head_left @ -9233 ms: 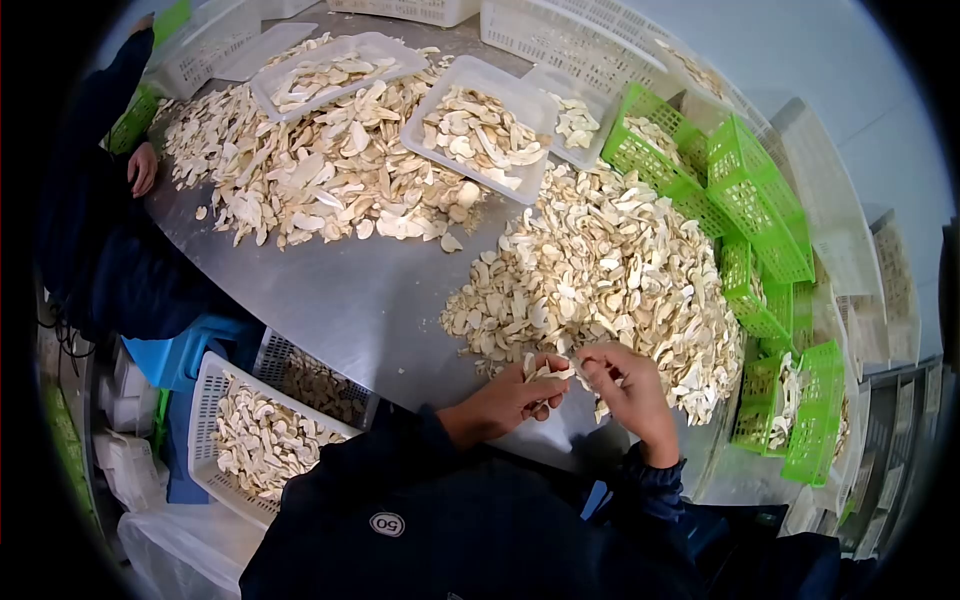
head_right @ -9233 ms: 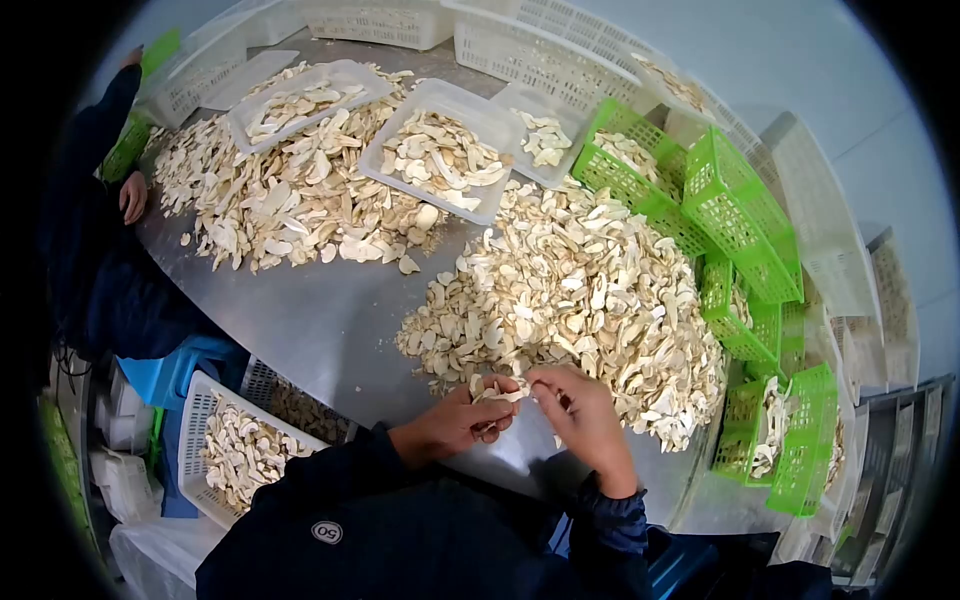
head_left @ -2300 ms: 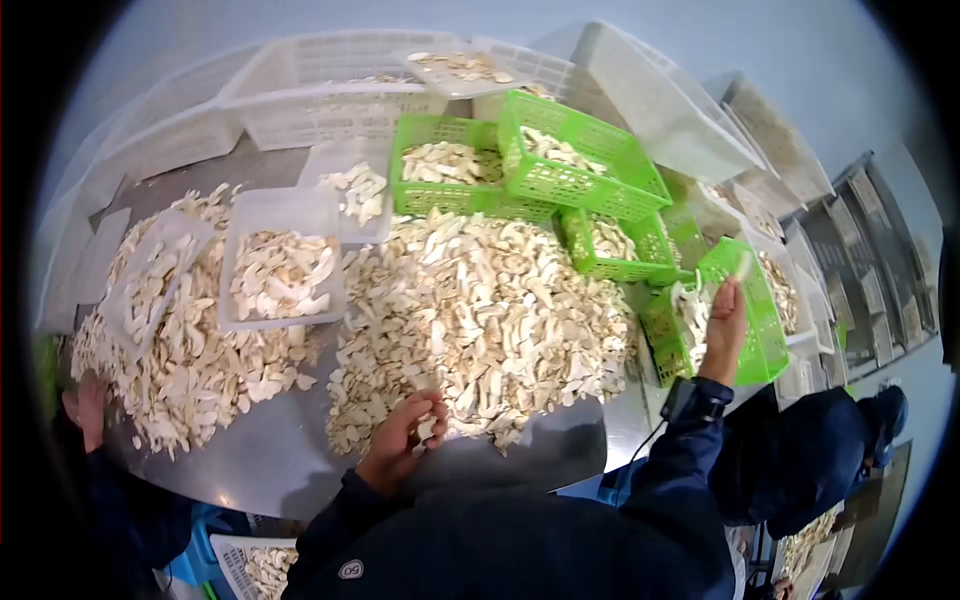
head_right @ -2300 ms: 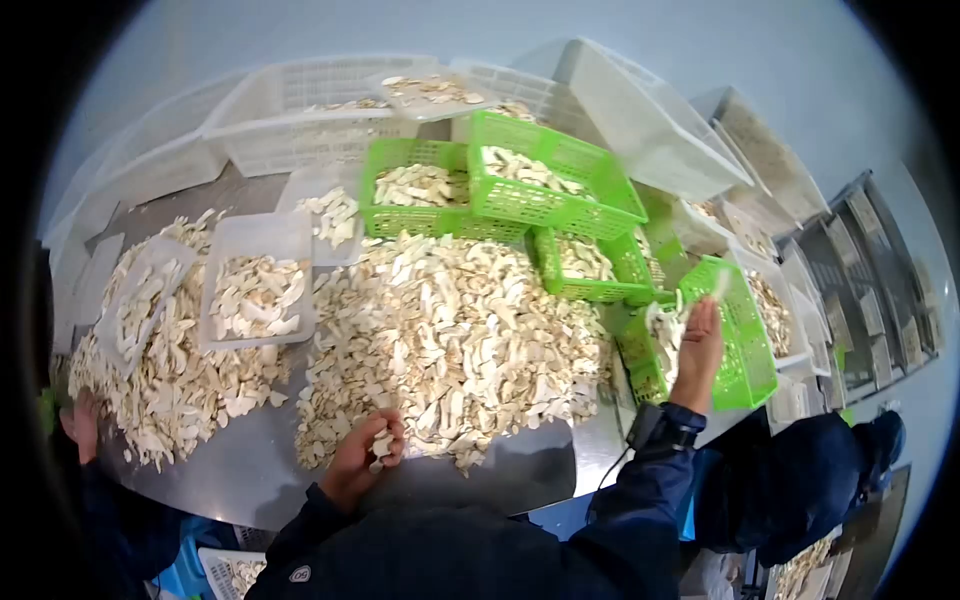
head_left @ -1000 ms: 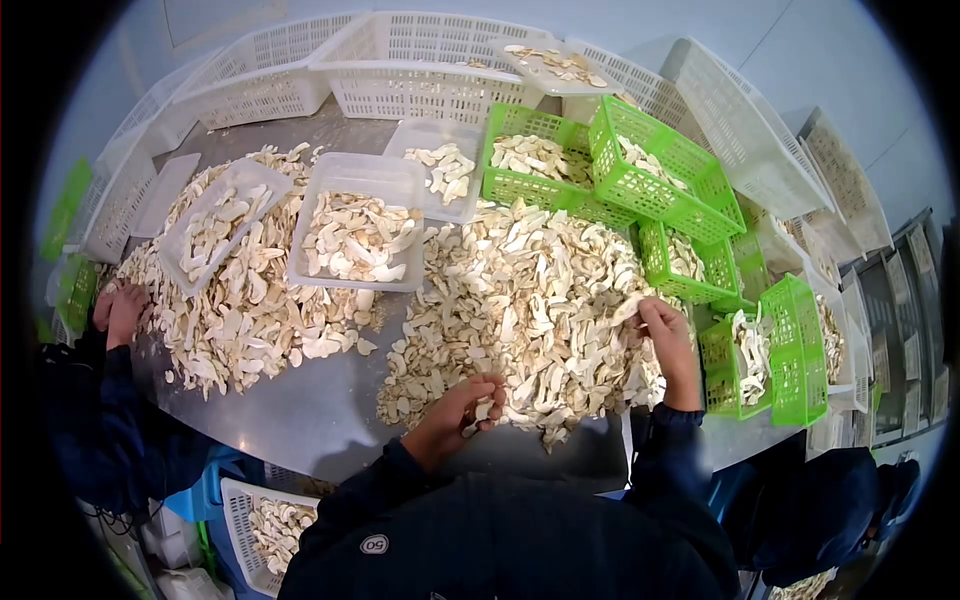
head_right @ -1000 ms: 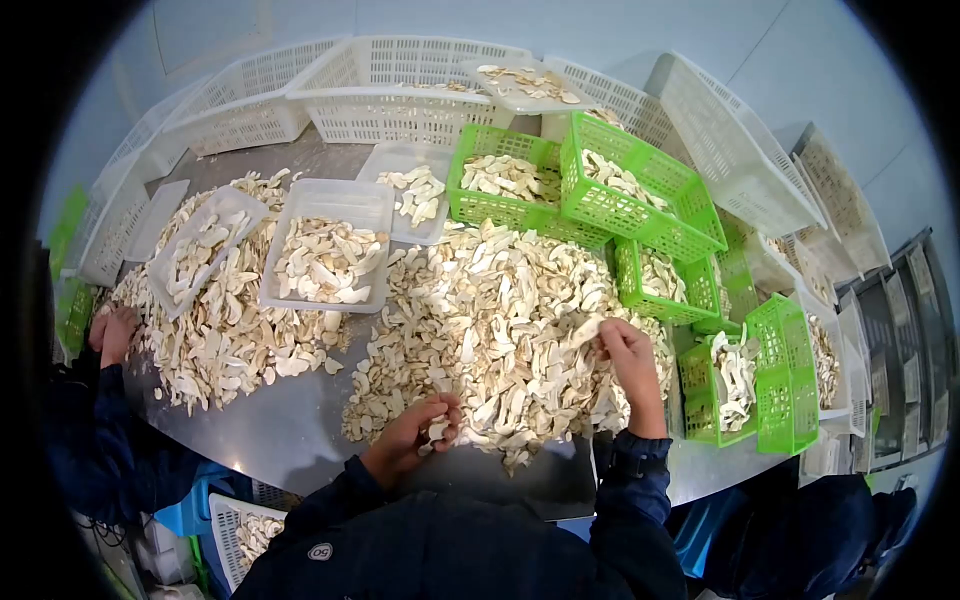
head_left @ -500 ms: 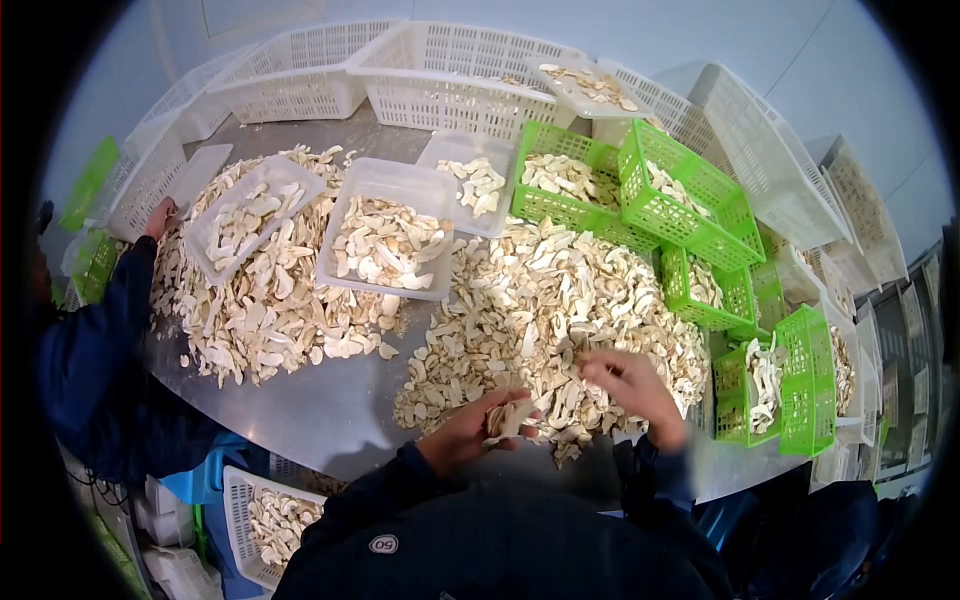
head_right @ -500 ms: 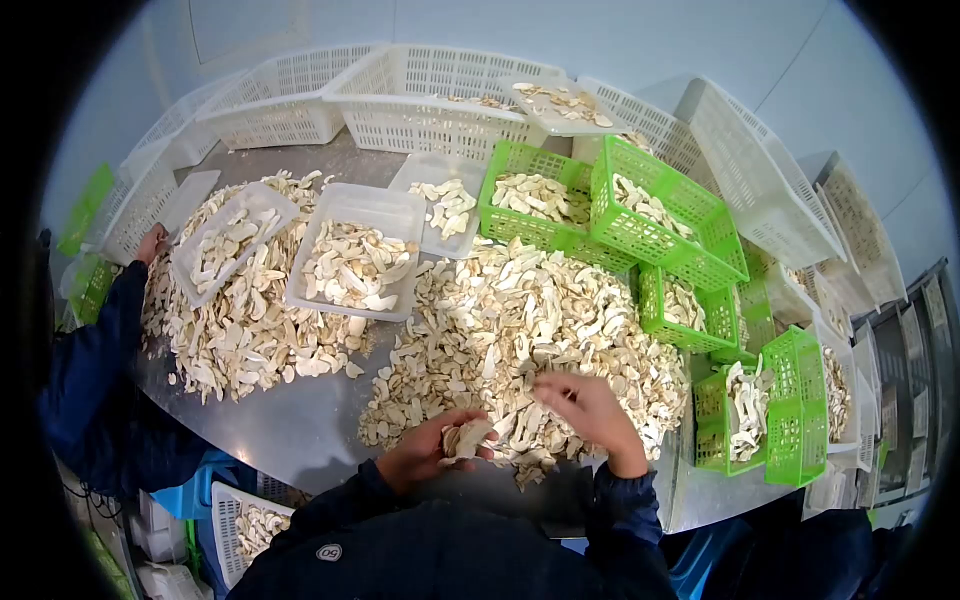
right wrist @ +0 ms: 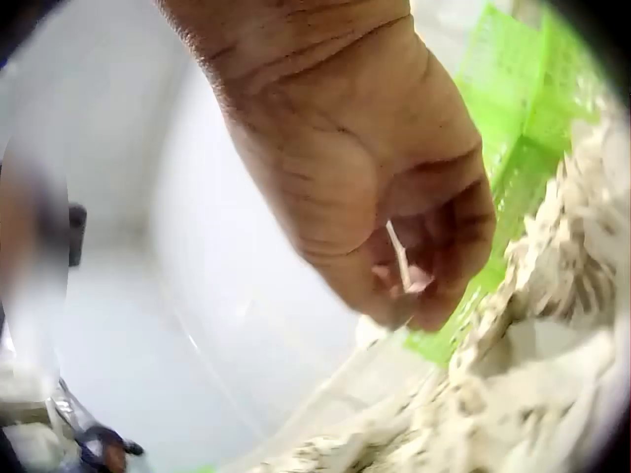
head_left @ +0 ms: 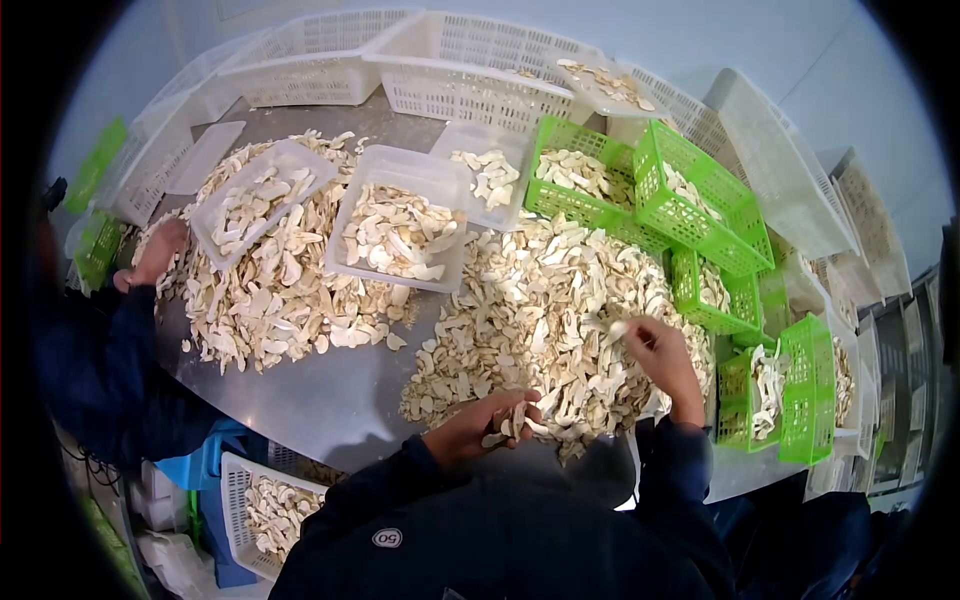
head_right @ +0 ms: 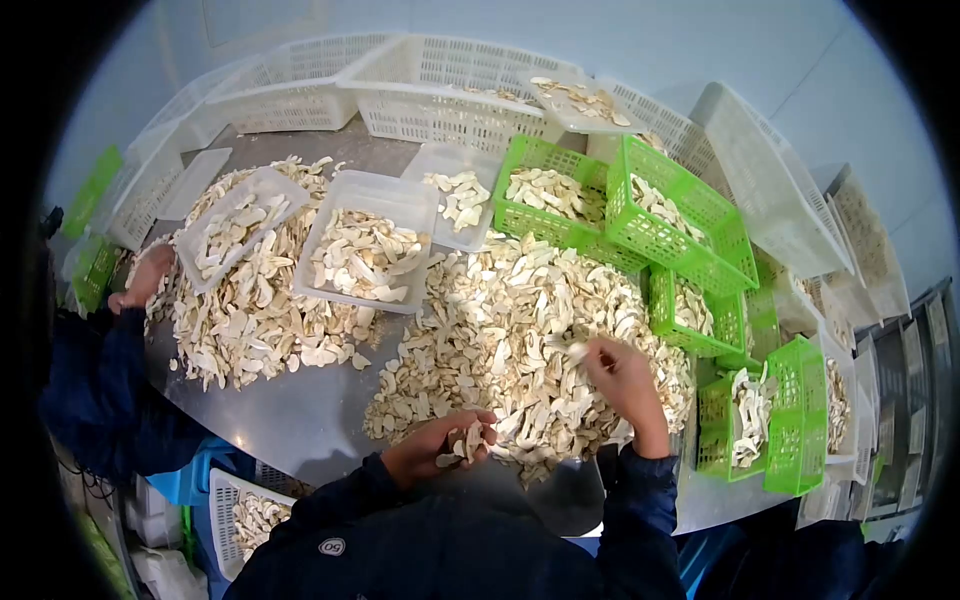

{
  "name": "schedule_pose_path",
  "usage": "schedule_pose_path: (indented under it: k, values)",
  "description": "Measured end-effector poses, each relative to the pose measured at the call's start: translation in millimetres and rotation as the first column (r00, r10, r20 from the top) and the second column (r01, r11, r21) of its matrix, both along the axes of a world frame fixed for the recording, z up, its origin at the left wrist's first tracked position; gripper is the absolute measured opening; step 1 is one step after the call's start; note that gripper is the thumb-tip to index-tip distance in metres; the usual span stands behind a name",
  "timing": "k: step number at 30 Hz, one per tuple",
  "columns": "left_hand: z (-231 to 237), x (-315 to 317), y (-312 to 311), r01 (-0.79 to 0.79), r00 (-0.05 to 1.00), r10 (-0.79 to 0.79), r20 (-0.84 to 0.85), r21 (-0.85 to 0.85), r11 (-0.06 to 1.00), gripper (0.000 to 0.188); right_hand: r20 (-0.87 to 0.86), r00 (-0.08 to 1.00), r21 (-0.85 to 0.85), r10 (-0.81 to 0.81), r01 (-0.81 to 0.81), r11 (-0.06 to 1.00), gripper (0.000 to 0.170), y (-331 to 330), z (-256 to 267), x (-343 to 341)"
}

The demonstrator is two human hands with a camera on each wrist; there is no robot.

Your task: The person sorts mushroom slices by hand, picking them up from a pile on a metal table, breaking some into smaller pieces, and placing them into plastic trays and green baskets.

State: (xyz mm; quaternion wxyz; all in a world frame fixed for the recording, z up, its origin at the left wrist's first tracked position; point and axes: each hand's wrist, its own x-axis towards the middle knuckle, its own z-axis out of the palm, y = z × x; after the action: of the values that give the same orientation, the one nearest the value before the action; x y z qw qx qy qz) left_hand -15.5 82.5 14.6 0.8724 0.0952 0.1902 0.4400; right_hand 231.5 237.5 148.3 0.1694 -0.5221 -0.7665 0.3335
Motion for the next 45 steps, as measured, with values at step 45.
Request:
schedule_pose_path:
  k: [45]
  values:
    - [18, -7, 4, 0.044, 0.999, -0.045, -0.018, -0.043, 0.998, 0.042, -0.125, 0.858, -0.033, 0.499, -0.506, 0.862, 0.03, 4, -32, -98]
